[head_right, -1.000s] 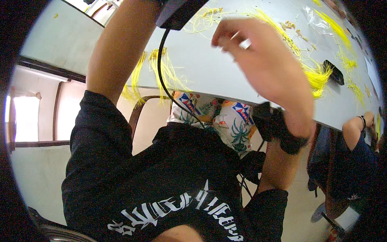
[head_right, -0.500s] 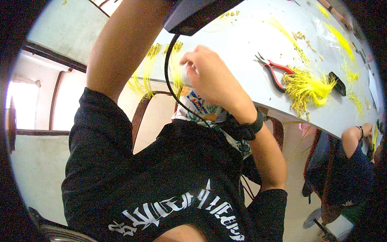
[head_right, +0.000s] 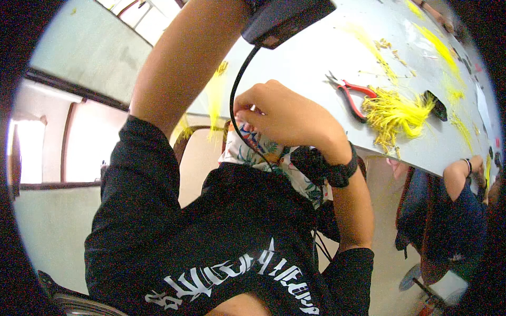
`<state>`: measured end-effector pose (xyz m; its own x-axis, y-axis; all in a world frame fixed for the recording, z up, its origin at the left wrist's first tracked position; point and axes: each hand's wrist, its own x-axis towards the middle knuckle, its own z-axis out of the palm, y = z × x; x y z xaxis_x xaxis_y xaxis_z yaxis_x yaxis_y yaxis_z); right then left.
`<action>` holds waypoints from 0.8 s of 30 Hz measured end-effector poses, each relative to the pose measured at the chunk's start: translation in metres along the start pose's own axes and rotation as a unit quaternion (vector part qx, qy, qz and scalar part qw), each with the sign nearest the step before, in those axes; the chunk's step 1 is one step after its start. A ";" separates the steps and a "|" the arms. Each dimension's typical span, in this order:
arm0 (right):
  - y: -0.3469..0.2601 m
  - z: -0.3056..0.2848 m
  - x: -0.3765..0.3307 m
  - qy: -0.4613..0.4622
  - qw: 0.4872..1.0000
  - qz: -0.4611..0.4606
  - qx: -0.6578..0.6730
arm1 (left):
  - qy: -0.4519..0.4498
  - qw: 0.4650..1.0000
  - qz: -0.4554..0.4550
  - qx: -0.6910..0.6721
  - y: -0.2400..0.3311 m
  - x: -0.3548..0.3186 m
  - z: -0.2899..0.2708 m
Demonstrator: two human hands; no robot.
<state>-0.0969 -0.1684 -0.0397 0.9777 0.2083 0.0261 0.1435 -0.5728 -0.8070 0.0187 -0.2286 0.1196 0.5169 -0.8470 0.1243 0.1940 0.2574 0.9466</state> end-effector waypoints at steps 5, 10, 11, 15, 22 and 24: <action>-0.004 -0.057 -0.045 -0.005 0.993 0.038 -0.108 | -0.056 0.971 0.159 0.170 -0.066 0.069 -0.010; -0.010 -0.091 -0.087 0.006 0.987 0.160 -0.024 | -0.126 0.862 0.114 0.477 -0.166 0.136 -0.018; -0.011 -0.096 -0.095 0.009 0.981 0.192 -0.012 | -0.110 0.840 0.095 0.522 -0.179 0.141 -0.017; -0.006 -0.114 -0.125 0.122 0.957 0.256 0.056 | -0.085 0.777 0.077 0.620 -0.212 0.142 -0.011; 0.017 -0.133 -0.154 0.267 0.913 0.309 -0.002 | -0.064 0.732 0.058 0.676 -0.222 0.147 -0.011; 0.019 -0.133 -0.155 0.277 0.912 0.302 -0.006 | -0.143 0.750 0.060 0.643 -0.221 0.150 -0.015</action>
<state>-0.2250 -0.3173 0.0194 0.8059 -0.5788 -0.1243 -0.4486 -0.4601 -0.7662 0.0664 -0.4058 -0.0757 0.2305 -0.9661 0.1164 -0.8996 -0.1659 0.4040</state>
